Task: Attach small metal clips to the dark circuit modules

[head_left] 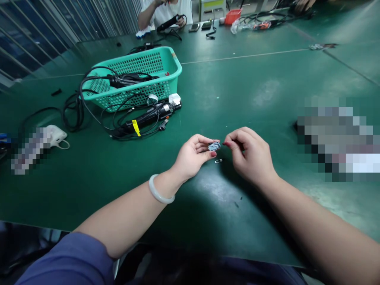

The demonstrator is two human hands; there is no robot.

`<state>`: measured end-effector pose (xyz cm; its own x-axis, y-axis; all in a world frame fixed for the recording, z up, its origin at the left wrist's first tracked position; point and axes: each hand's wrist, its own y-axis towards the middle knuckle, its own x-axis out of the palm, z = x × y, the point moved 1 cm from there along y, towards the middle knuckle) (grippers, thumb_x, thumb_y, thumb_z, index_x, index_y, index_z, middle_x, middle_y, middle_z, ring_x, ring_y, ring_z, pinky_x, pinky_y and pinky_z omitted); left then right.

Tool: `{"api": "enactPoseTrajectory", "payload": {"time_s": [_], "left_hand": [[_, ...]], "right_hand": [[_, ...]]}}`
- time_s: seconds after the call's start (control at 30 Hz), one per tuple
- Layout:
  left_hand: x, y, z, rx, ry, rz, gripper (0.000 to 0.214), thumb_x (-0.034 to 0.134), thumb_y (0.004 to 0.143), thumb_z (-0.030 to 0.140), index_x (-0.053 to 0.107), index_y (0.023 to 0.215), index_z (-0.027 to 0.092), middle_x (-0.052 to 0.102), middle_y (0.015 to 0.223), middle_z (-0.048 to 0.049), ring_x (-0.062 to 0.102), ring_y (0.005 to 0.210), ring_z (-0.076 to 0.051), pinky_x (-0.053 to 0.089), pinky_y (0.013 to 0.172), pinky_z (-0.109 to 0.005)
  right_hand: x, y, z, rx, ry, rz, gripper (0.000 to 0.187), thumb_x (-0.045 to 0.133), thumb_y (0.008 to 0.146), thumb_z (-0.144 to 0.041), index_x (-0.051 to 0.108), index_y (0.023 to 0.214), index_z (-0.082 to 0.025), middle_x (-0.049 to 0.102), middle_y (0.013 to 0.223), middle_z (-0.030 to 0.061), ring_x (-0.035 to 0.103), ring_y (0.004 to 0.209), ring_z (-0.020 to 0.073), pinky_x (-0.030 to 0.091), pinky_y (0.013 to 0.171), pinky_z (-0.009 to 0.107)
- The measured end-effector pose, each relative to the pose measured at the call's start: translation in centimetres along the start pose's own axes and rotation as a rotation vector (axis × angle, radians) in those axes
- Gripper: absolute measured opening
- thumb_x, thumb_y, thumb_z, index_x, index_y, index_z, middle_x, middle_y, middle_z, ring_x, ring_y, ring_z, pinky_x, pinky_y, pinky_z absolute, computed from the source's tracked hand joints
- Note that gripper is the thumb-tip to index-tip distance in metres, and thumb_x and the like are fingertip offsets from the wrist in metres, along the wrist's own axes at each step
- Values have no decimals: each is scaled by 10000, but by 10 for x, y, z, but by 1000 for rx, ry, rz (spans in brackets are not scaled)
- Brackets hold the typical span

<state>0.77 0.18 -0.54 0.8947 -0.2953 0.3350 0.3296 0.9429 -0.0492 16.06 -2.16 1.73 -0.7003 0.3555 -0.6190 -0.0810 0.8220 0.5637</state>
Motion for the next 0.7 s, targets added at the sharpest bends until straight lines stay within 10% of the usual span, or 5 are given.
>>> {"api": "enactPoseTrajectory", "payload": {"time_s": [0.7], "left_hand": [[3, -6, 1, -249, -136, -264, 356, 697, 725, 398, 566, 919, 129, 673, 722, -32, 647, 660, -115, 480, 655, -256]], "right_hand": [[-8, 1, 4, -258, 216, -118, 175, 536, 805, -66, 580, 725, -216, 460, 821, 8, 516, 706, 109, 453, 609, 271]]}}
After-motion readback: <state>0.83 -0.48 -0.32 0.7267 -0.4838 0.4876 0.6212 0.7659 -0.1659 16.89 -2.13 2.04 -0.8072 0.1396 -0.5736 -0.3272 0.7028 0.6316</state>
